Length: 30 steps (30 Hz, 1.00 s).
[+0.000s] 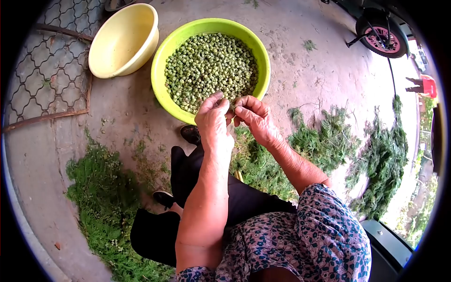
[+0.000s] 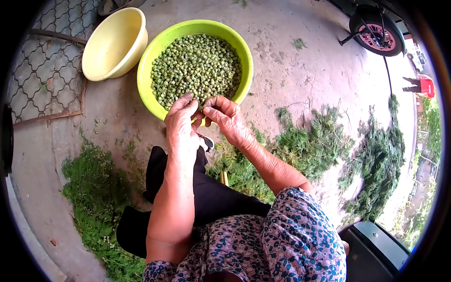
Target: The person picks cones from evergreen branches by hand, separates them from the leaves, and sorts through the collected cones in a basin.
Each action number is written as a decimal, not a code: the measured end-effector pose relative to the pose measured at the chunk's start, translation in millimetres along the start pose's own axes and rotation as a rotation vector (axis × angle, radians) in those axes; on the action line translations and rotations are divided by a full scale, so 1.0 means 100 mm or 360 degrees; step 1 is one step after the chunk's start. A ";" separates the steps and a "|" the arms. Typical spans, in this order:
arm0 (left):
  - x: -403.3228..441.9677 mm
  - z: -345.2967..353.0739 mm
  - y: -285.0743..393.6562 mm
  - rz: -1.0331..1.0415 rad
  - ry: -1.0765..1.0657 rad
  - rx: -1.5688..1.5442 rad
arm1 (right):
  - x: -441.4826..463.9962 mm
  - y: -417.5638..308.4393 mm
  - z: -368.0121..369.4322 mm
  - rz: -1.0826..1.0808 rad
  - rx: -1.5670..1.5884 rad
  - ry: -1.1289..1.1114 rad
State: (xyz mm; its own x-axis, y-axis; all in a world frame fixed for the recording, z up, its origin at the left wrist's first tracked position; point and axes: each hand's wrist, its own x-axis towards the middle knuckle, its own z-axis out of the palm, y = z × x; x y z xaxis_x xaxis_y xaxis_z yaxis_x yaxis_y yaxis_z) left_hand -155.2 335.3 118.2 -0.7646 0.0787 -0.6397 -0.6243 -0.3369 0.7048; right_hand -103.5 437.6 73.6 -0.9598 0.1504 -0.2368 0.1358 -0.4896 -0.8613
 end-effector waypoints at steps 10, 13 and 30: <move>-0.08 0.07 0.17 0.0607 0.0363 0.0109 | -0.42 0.31 -0.51 0.0150 -0.1413 -0.0343; -0.17 0.09 0.25 0.0481 0.0341 0.0142 | -0.43 0.81 -0.97 0.0039 -0.1921 -0.0316; -0.08 0.23 0.20 0.0348 0.0140 -0.0109 | 1.68 1.20 -1.22 0.0709 -0.1575 0.1491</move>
State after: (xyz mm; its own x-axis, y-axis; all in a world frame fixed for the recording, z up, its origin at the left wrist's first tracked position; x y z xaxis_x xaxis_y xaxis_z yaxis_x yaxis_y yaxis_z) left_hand -164.9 349.9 144.6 -0.8617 -0.0839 -0.5004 -0.4308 -0.4002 0.8089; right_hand -218.2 509.1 -124.7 -0.3327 0.8375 -0.4336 0.8626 0.0844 -0.4988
